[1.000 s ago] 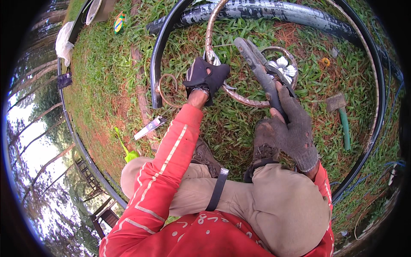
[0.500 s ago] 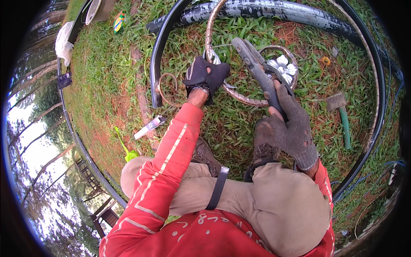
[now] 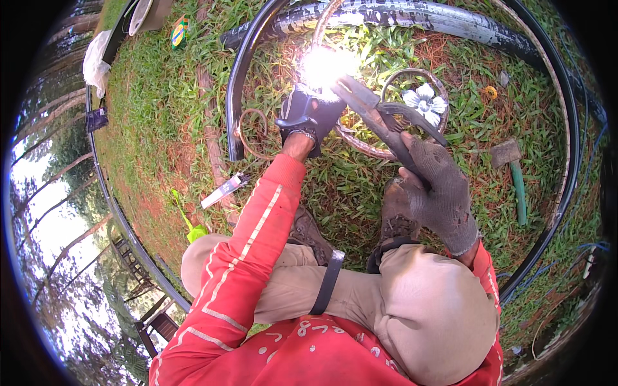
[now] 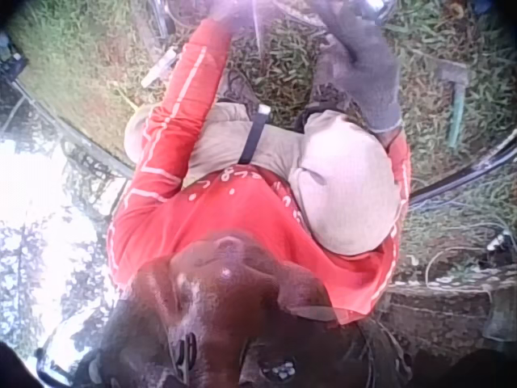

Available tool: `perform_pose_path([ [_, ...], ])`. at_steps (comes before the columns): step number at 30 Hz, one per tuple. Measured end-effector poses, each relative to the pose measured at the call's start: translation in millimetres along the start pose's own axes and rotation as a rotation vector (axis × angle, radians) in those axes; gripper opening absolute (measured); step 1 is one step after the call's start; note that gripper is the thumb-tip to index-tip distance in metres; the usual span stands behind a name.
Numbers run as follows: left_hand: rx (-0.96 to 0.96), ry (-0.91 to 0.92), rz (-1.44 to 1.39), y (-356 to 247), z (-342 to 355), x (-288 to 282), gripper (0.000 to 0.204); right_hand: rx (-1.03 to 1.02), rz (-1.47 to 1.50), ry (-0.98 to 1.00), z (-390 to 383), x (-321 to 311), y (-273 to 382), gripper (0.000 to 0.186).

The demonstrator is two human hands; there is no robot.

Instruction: The person welds metal components together to construct a decorative frame on the grass. The person positions a metal ring and uses a welding torch to join it to other metal parts while wearing gloves.

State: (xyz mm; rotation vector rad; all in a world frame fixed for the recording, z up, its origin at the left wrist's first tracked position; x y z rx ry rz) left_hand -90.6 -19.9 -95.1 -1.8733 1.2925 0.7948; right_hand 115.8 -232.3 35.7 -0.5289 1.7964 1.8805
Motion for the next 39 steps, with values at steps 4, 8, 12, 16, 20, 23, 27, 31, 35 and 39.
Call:
perform_pose_path([
  [4,0.014,-0.031,-0.04,-4,-10,-18,0.053,0.121,0.226,-0.26,-5,-8,-22,0.065],
  [8,0.071,-0.094,-0.101,-2,-11,-21,0.052,0.117,0.204,-0.235,-4,-12,-17,0.064],
  [12,0.106,-0.129,-0.092,-2,-7,-18,0.054,0.148,0.206,-0.176,-6,-5,-20,0.063],
  [16,0.065,-0.079,-0.071,-2,-5,-14,0.052,0.153,0.236,-0.159,-6,-1,-20,0.063],
  [20,0.096,-0.088,-0.088,-4,-7,-16,0.056,0.187,0.238,-0.124,-6,1,-21,0.062],
  [23,0.094,-0.121,-0.061,-6,-10,-20,0.056,0.186,0.233,-0.107,-4,2,-20,0.062],
  [27,0.093,-0.086,-0.037,-7,-10,-18,0.056,0.11,0.204,-0.142,-4,1,-17,0.063],
  [31,0.067,-0.071,-0.066,-4,-5,-15,0.049,0.125,0.239,-0.125,-3,2,-16,0.062],
  [35,0.02,-0.072,-0.099,8,-2,-14,0.046,0.1,0.18,-0.124,-3,3,-15,0.062],
  [39,0.057,-0.015,-0.083,-4,-5,-7,0.045,0.135,0.18,-0.102,-6,5,-21,0.062],
])
Point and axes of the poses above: each hand's wrist, its own z-axis towards the middle knuckle, its own x-axis out of the palm, y = z × x, the point moved 10 cm from there along z, towards the middle knuckle, and after that the axes turned 8 degrees about -x, right-handed, at the moved point
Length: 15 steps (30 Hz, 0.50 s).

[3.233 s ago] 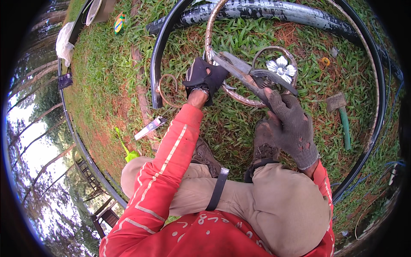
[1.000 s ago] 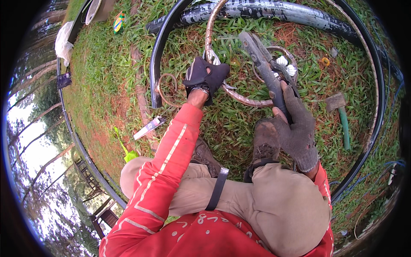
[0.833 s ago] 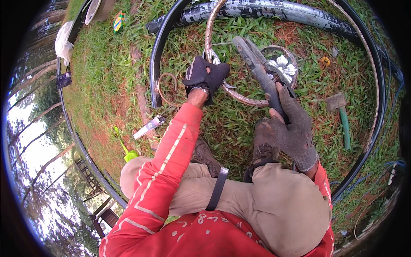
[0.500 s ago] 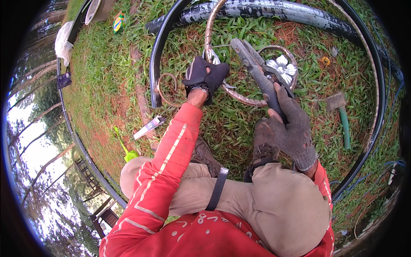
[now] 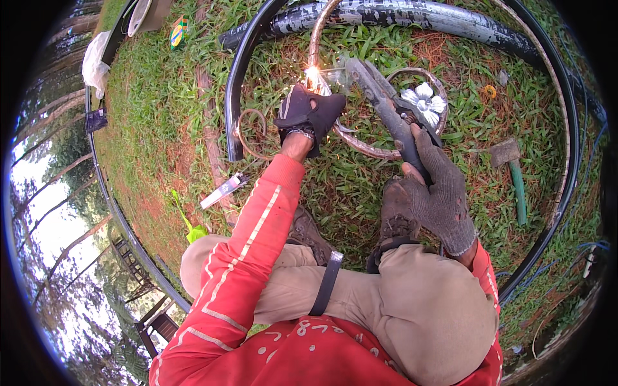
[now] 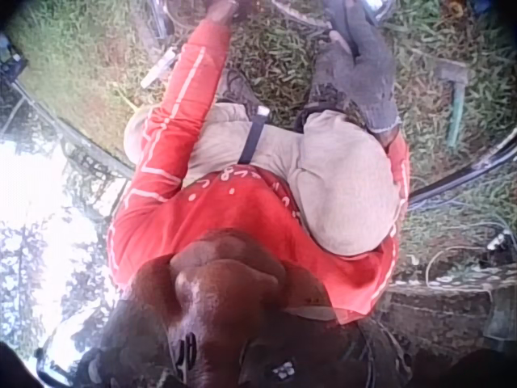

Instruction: The person welds metal components together to construct a decorative frame on the grass. The person positions a metal ring and uses a welding torch to join it to other metal parts while wearing gloves.

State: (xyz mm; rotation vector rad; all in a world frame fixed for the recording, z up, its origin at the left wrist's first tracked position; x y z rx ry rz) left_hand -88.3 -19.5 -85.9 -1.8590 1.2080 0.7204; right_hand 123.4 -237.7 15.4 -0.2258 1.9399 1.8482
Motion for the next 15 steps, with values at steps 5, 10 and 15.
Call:
perform_pose_path([
  [5,0.0,0.055,0.076,-15,-4,-16,0.051,-0.042,0.005,-0.006,5,0,8,0.063],
  [10,-0.006,-0.059,0.056,8,4,-13,0.059,-0.051,0.036,-0.107,5,-8,7,0.063],
  [15,0.006,-0.039,-0.057,16,8,1,0.054,-0.052,0.023,-0.095,2,-7,0,0.064],
])
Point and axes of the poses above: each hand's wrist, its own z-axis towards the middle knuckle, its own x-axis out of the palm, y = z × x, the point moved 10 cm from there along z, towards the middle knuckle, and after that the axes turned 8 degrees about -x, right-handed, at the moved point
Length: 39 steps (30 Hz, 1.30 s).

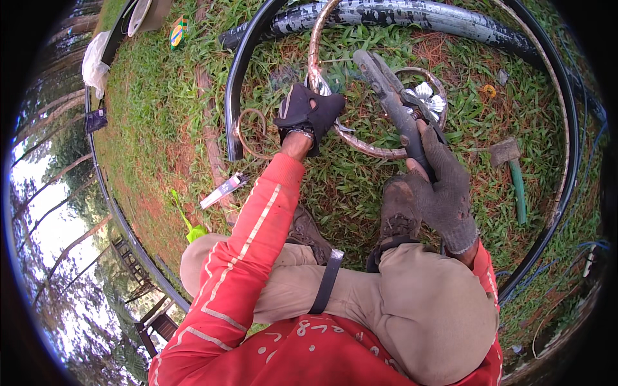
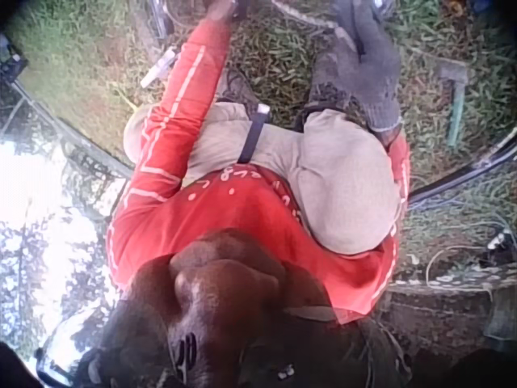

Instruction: The person welds metal components together to construct a decorative frame on the grass. The person positions a metal ring and uses a welding torch to join it to other metal parts while wearing gloves.

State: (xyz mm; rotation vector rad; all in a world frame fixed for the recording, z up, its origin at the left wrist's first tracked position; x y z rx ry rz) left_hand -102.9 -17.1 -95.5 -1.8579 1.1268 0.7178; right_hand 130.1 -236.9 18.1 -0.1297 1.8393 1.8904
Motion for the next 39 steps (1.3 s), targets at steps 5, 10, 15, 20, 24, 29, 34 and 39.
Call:
perform_pose_path([
  [5,0.007,0.041,0.085,-20,-11,0,0.043,0.067,-0.031,0.05,-4,0,-2,0.063],
  [10,0.022,-0.055,0.11,-10,-7,-8,0.047,0.051,0.014,0.051,-2,5,-1,0.063],
  [15,0.04,-0.071,0.112,-9,-3,-7,0.054,0.044,0.014,0.059,-1,5,2,0.062],
  [20,-0.007,-0.054,0.125,-15,-9,-11,0.05,0.029,0.016,0.061,0,5,3,0.062],
  [24,-0.049,-0.026,0.128,-12,-10,-10,0.052,-0.052,-0.013,0.04,1,5,7,0.062],
  [29,-0.098,0.051,0.126,-11,-7,-3,0.059,-0.003,-0.014,0.06,0,5,5,0.062],
  [34,0.394,-0.063,0.03,-27,-1,1,0.043,-0.013,-0.003,0.067,3,8,8,0.063],
  [39,0.07,-0.07,0.044,-11,-1,0,0.044,0.043,0.006,0.002,0,-7,2,0.067],
])
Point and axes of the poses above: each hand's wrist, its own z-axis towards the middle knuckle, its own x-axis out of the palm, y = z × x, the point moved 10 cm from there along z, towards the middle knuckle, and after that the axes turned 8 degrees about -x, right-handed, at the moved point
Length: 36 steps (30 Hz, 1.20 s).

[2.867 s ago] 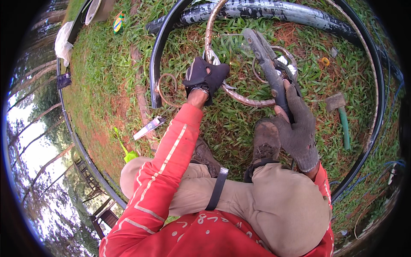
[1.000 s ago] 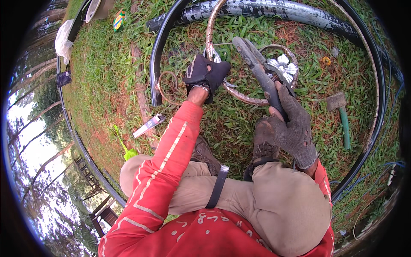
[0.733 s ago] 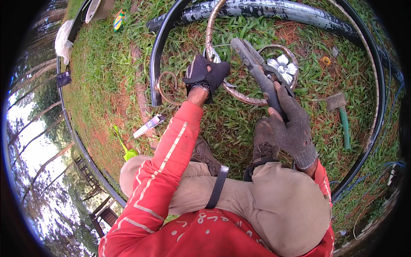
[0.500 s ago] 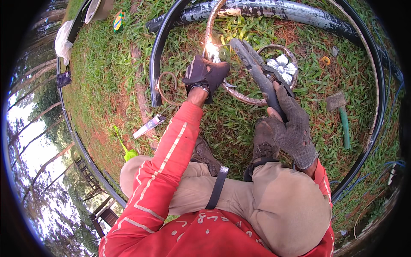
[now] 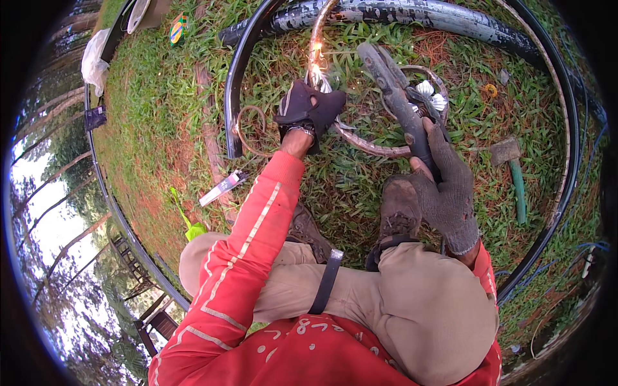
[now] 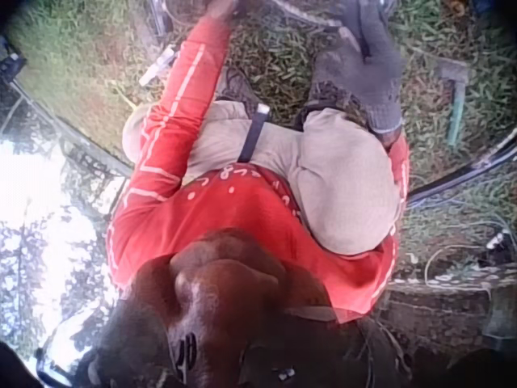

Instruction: The person welds metal components together to construct a decorative frame on the grass. The person positions a metal ring and uses a welding torch to join it to other metal parts while wearing gloves.

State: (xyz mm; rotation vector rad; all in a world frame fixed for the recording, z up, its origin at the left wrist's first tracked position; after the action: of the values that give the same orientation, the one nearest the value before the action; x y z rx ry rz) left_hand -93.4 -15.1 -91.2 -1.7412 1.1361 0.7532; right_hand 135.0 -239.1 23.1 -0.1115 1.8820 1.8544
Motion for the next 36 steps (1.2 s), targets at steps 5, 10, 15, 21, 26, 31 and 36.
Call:
perform_pose_path([
  [5,-0.006,0.061,0.04,-19,-11,-11,0.054,0.083,-0.028,-0.006,-12,-23,1,0.068],
  [10,-0.032,0.094,0.021,-14,-14,-15,0.054,0.05,-0.142,0.014,-51,-51,2,0.069],
  [15,-0.117,0.135,0.169,-15,-12,-12,0.045,0.031,-0.257,0.061,-86,-66,9,0.069],
  [21,-0.142,0.151,0.195,-18,-15,-13,0.031,-0.007,-0.226,0.051,-92,-63,5,0.07],
  [26,0.012,0.069,0.112,6,12,-7,0.036,-0.078,-0.246,0.074,-86,-54,21,0.069],
  [31,0.006,0.095,0.112,-2,15,-5,0.036,-0.111,-0.345,0.126,-83,-45,34,0.068],
  [36,0.028,0.116,0.101,-4,15,-6,0.037,-0.132,-0.415,0.164,-77,-37,45,0.066],
])
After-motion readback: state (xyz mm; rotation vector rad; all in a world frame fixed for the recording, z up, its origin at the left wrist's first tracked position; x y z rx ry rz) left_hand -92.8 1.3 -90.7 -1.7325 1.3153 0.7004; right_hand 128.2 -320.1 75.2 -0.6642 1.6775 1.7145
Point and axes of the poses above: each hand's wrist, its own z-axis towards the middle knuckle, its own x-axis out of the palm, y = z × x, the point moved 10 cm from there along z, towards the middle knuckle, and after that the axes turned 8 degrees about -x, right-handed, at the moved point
